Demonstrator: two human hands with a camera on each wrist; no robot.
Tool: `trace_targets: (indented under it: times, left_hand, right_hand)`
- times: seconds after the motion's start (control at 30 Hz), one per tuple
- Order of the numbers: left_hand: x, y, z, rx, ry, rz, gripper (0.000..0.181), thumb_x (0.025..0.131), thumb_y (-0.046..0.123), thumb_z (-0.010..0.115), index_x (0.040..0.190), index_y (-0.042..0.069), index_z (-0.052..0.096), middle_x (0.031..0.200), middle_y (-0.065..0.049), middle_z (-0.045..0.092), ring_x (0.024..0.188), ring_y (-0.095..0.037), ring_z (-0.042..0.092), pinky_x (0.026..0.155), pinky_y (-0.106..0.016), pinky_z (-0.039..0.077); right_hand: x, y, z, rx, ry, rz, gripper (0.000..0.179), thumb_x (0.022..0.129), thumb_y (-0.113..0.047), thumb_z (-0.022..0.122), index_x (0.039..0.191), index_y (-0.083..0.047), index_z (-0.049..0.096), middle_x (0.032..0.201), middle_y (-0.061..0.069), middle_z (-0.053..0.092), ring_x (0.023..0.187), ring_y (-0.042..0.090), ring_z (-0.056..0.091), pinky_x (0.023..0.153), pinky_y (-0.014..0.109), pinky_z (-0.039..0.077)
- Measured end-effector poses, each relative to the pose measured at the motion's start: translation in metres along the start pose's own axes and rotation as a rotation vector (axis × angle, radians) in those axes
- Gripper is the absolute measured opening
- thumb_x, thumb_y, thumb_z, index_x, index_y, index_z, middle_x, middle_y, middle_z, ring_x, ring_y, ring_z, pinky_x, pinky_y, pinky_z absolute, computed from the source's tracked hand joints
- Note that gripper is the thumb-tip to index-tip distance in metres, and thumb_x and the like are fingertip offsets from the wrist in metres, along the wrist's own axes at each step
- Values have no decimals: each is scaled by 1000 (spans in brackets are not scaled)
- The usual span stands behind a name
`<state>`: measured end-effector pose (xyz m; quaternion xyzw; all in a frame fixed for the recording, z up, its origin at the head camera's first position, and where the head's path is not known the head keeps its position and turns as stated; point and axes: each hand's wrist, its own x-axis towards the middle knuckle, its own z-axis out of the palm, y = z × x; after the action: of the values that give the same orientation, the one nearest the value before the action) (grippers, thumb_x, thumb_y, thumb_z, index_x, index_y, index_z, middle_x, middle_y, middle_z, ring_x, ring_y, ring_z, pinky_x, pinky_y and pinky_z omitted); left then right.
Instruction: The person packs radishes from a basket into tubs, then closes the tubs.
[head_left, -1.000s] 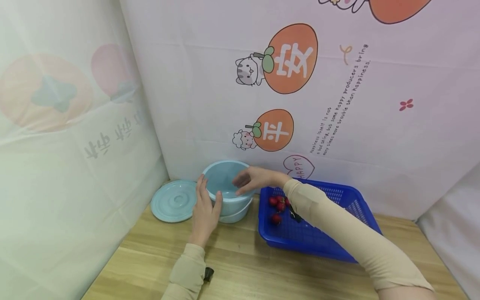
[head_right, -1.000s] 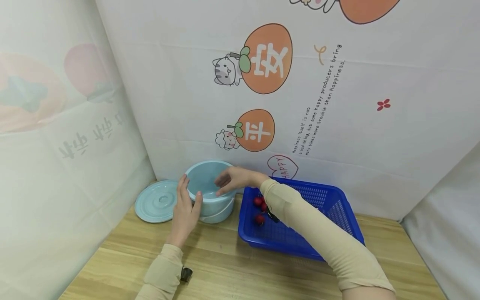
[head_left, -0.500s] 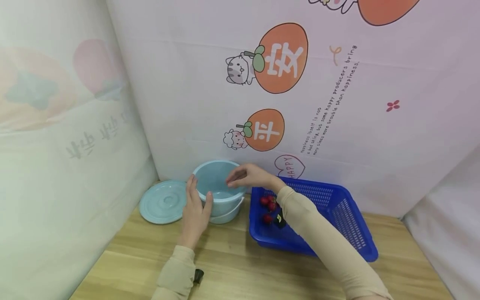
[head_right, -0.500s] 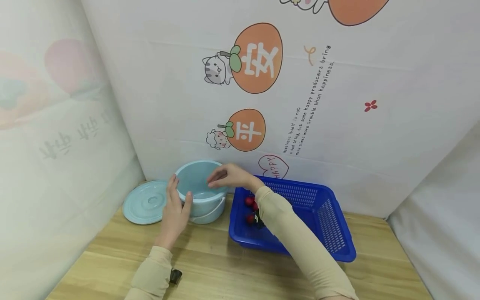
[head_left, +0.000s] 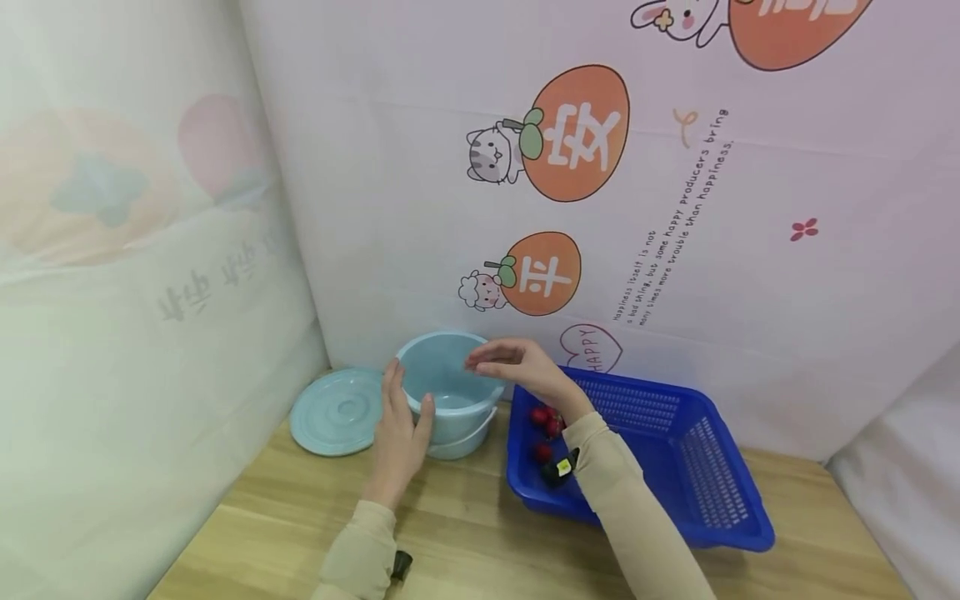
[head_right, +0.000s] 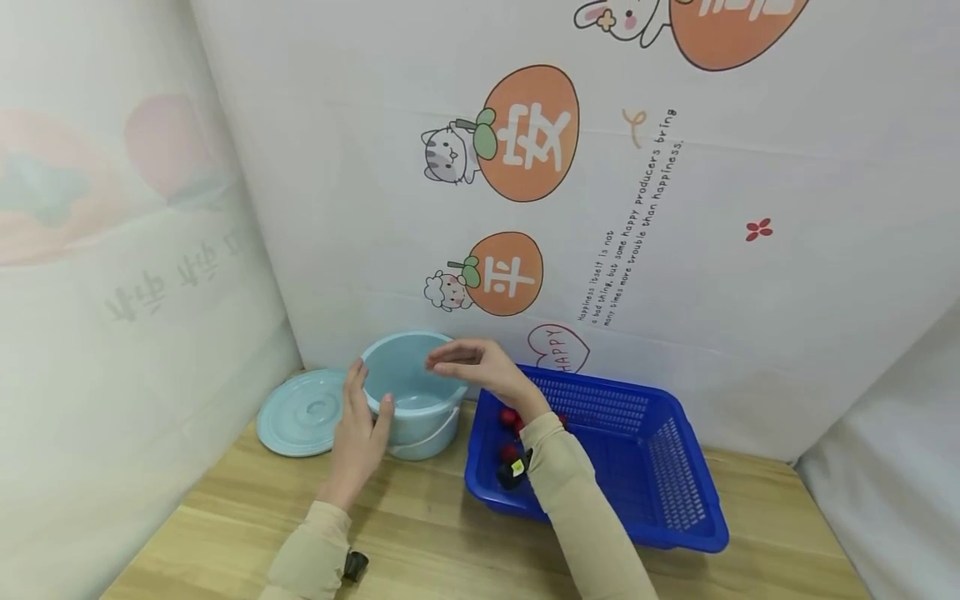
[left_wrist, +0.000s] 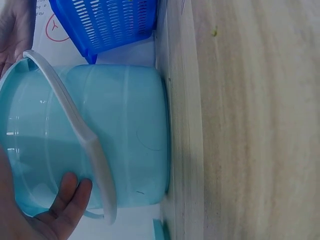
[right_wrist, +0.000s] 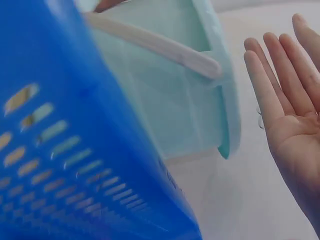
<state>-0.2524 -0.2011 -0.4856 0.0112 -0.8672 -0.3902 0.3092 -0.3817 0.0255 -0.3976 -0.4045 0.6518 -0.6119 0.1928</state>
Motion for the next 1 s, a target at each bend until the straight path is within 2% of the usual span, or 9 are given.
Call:
trace_targets:
  times: [0.17, 0.3, 0.53, 0.6, 0.7, 0.8, 1.0]
  left_hand:
    - [0, 2, 0, 22, 9, 1, 72, 112, 44, 44, 166, 2, 20, 176, -4, 14, 83, -41, 67, 64, -52, 56]
    - [0, 4, -1, 26, 10, -6, 72, 112, 44, 45, 166, 3, 20, 176, -2, 13, 79, -40, 66, 62, -51, 55]
    - [-3, 5, 0, 25, 2, -26, 73, 112, 46, 45, 166, 3, 21, 176, -1, 14, 72, -37, 63, 58, -47, 53]
    - [-5, 5, 1, 26, -1, -34, 73, 112, 46, 45, 166, 4, 20, 176, 0, 13, 70, -35, 62, 57, -45, 52]
    - [-6, 4, 1, 20, -7, -43, 73, 111, 46, 46, 166, 5, 20, 176, 1, 13, 67, -33, 60, 56, -43, 50]
    - [-6, 4, 1, 10, -11, -50, 74, 111, 46, 46, 167, 6, 19, 176, 0, 14, 64, -30, 58, 53, -40, 48]
    - [-3, 3, 3, -7, 0, -45, 74, 111, 48, 44, 168, 9, 17, 174, -3, 19, 52, -24, 50, 45, -36, 41]
  right_hand:
    - [-5, 7, -7, 83, 75, -35, 31, 101, -12, 73, 128, 2, 71, 124, 17, 74, 118, 31, 71, 107, 56, 49]
    - [-5, 10, -12, 67, 90, -34, 31, 101, -12, 73, 128, 2, 71, 124, 17, 75, 116, 32, 72, 104, 52, 52]
    - [-11, 14, -17, 53, 106, -10, 31, 100, -13, 74, 128, 1, 72, 124, 17, 74, 122, 50, 64, 105, 53, 51]
    - [-15, 16, -19, 37, 111, 9, 31, 101, -16, 74, 128, -1, 72, 125, 16, 74, 123, 49, 64, 106, 53, 51]
    - [-25, 18, -26, 14, 117, 47, 31, 101, -18, 74, 128, -2, 73, 126, 16, 74, 122, 45, 66, 106, 54, 51]
    - [-39, 20, -38, -2, 122, 84, 31, 101, -17, 74, 128, -2, 72, 126, 17, 74, 122, 44, 67, 106, 60, 48]
    - [-76, 25, -80, -39, 147, 130, 32, 102, -11, 71, 132, 1, 69, 129, 19, 72, 125, 50, 62, 106, 66, 44]
